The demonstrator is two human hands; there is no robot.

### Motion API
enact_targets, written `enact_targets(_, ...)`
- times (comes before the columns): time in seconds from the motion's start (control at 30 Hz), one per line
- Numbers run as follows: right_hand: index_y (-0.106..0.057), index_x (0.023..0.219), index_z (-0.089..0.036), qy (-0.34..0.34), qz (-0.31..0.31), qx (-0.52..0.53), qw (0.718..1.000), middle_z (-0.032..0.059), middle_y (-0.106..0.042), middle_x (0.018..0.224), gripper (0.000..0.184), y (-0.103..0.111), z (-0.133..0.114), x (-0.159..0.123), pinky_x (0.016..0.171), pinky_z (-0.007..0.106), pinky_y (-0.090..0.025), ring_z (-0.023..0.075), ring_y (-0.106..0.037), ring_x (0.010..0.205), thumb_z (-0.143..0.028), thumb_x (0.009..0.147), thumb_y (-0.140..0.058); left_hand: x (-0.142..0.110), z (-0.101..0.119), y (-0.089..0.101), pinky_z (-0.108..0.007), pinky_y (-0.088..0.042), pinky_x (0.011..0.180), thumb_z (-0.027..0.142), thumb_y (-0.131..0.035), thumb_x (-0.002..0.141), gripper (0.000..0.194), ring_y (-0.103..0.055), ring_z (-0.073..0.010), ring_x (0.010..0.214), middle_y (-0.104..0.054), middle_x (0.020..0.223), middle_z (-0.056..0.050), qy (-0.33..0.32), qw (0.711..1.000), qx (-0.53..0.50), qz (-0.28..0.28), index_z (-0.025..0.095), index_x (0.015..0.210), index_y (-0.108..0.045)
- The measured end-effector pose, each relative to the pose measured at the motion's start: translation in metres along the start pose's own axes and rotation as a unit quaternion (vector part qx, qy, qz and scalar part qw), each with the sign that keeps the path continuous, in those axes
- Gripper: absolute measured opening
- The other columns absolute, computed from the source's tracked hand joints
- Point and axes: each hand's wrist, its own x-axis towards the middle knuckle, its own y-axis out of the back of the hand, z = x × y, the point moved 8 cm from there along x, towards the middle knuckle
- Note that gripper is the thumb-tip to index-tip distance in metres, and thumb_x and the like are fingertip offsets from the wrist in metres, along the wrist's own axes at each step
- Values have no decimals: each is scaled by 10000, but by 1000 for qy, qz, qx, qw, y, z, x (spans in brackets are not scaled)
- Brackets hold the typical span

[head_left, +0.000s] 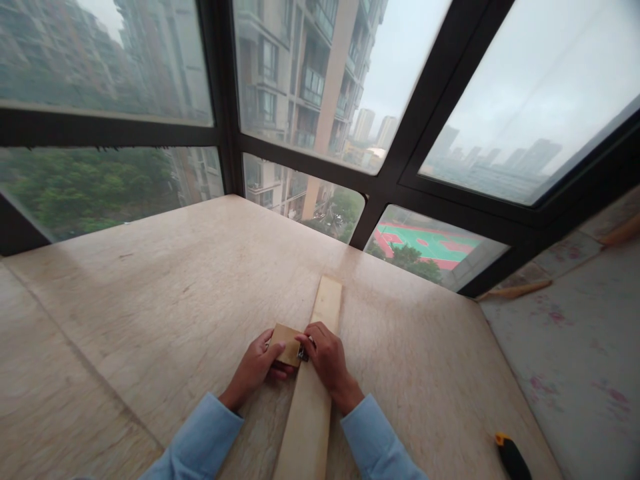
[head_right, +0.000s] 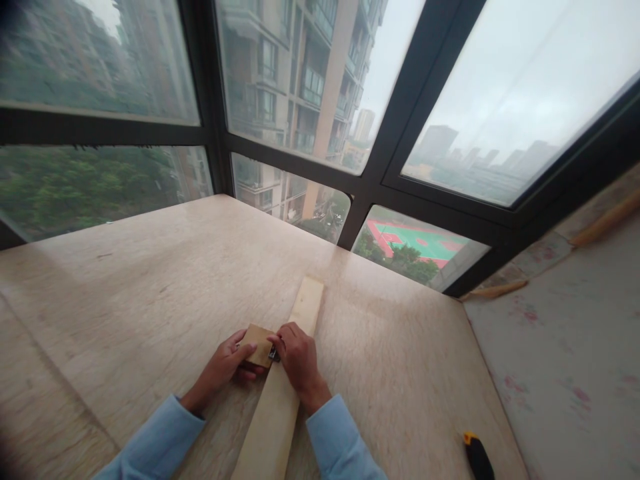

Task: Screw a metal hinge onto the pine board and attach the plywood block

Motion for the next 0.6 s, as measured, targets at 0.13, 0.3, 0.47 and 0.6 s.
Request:
enact_targets(0.13, -601, 822, -201, 0, -2, 19, 1000, 51, -663, 777, 380, 0, 1, -1, 643, 269, -459, 172, -624, 704, -454, 1022, -399, 1, -2, 1, -288, -565, 451, 323, -653, 782, 421, -728, -256, 580, -744, 816, -76, 6, 1000, -1, 5, 138, 1132, -510)
enact_targets(0.3, -606, 822, -206, -9, 2, 45, 999, 45, -670, 773, 368, 1, 3, -2, 652, 263, -473, 168, -633, 711, -434, 1026, -402, 0, -2, 3, -276, -546, 427, 331, -662, 777, 422, -725, -258, 575, -742, 792, -81, 9, 1000, 3, 14, 132, 1117, -512)
enact_targets(0.47, -622, 827, -201, -24, 7, 64, 998, 43, -672, 765, 369, 2, 6, -3, 633, 261, -479, 166, -633, 694, -427, 1025, -408, 0, -2, 4, -277, -534, 405, 309, -651, 782, 418, -718, -253, 554, -740, 791, -76, 12, 1000, -1, 25, 134, 1134, -511)
enact_targets(0.6, -636, 827, -201, -29, 11, 72, 997, 41, -675, 753, 375, 3, 7, -5, 629, 260, -482, 164, -633, 680, -424, 1026, -409, 2, -4, 5, -282, -542, 414, 274, -616, 812, 365, -716, -252, 552, -734, 773, -71, 13, 1000, -2, 27, 137, 1133, -507)
